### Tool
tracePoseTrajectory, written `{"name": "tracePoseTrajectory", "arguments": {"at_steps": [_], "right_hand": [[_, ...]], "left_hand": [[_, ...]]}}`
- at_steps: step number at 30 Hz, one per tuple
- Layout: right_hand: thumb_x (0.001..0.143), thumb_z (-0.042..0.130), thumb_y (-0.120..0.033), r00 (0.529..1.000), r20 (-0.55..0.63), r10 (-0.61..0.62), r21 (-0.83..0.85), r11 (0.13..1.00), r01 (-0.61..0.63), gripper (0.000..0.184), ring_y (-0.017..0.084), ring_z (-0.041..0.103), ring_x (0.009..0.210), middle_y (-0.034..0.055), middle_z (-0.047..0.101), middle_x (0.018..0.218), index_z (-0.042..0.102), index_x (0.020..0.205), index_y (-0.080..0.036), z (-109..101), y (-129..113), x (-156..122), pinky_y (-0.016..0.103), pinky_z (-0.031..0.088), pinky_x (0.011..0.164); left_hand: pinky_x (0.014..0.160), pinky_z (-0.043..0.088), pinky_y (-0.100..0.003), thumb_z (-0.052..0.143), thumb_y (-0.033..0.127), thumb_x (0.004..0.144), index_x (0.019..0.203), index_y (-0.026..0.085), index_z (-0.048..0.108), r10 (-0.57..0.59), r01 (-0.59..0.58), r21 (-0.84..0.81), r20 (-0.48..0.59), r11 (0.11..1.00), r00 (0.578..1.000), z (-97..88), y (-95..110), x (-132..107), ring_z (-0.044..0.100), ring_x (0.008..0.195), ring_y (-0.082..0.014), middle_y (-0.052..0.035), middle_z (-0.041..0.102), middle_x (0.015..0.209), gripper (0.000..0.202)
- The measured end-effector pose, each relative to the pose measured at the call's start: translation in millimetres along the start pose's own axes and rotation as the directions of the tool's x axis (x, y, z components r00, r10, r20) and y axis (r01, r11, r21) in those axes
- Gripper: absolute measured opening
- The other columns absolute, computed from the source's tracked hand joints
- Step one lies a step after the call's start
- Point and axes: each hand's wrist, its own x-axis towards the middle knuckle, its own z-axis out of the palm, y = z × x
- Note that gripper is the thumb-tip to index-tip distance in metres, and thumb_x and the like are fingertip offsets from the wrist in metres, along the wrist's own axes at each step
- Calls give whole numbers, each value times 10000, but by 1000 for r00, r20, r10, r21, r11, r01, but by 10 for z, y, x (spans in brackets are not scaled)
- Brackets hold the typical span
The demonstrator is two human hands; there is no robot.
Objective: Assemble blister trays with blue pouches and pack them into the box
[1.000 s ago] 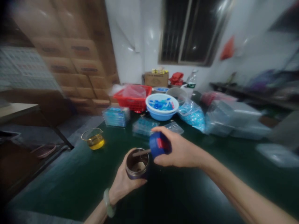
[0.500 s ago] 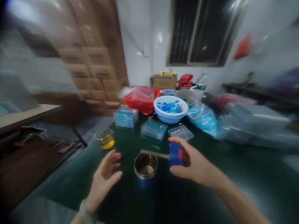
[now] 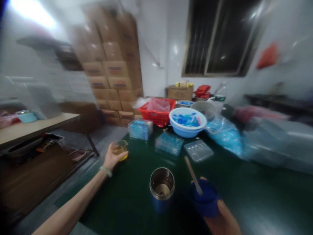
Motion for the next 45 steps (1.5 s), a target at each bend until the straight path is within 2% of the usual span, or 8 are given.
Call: {"name": "tracePoseTrajectory", "arguments": {"at_steps": [4,9,13,18,22,32,37,45], "right_hand": [[633,690,-390,996,-83,-14,-41,999,10,214,396,484,1152,14,696,908,689,838,-326,-164,108,95,563,391,973],[689,602,-549,996,-4,90,210,974,-88,491,347,378,1260,56,614,1178,623,1102,-283,-327,53,-158,538,266,1075],[694,632,-502,992,20,128,345,930,-127,533,289,351,1288,90,558,1257,596,1153,-233,-315,-19,-239,460,174,1117],[702,637,-463,984,36,173,406,897,-173,531,272,379,1273,90,563,1250,580,1174,-226,-288,-18,-202,437,182,1115],[737,601,-451,981,45,187,425,885,-188,510,264,416,1246,82,570,1239,558,1197,-235,-280,-26,-221,446,189,1105],[730,600,-479,984,91,151,401,899,-175,546,286,447,1210,101,544,1260,535,1217,-242,-291,-39,-233,484,256,1051],[736,598,-450,987,100,128,427,890,-158,533,268,439,1223,103,555,1251,541,1214,-222,-283,-56,-238,446,207,1083],[765,568,-437,986,137,100,425,893,-149,555,269,462,1201,106,550,1257,493,1266,-213,-306,-78,-254,462,215,1075]], "left_hand": [[906,476,-424,828,330,491,1079,159,484,-2,2,-26,3,1000,1000,-2,78,-8,607,969,-269,-96,600,1026,702],[904,480,-435,824,318,481,1001,152,517,1,2,-43,78,999,997,5,351,-190,616,951,-266,-85,627,975,626],[916,483,-434,820,318,497,1053,161,510,38,-18,-81,254,997,966,39,739,-397,601,988,-270,-83,610,1063,656],[870,523,-418,803,294,541,1057,179,508,156,-91,-149,518,985,841,78,1362,-668,605,972,-265,-72,605,1067,605],[888,503,-415,790,304,549,1073,178,518,293,-336,-40,594,941,749,143,1672,-808,601,961,-256,-63,614,1036,604],[872,386,-433,699,400,614,1152,232,462,500,-800,245,672,547,547,323,1862,-928,558,981,-270,-47,590,1089,612],[809,347,-399,627,267,623,1141,216,444,514,-881,246,736,403,441,340,1918,-918,534,953,-271,-60,581,1056,552],[804,319,-409,565,152,598,1166,189,426,487,-938,239,806,249,335,380,2083,-966,500,973,-276,-86,563,1105,586]]}}
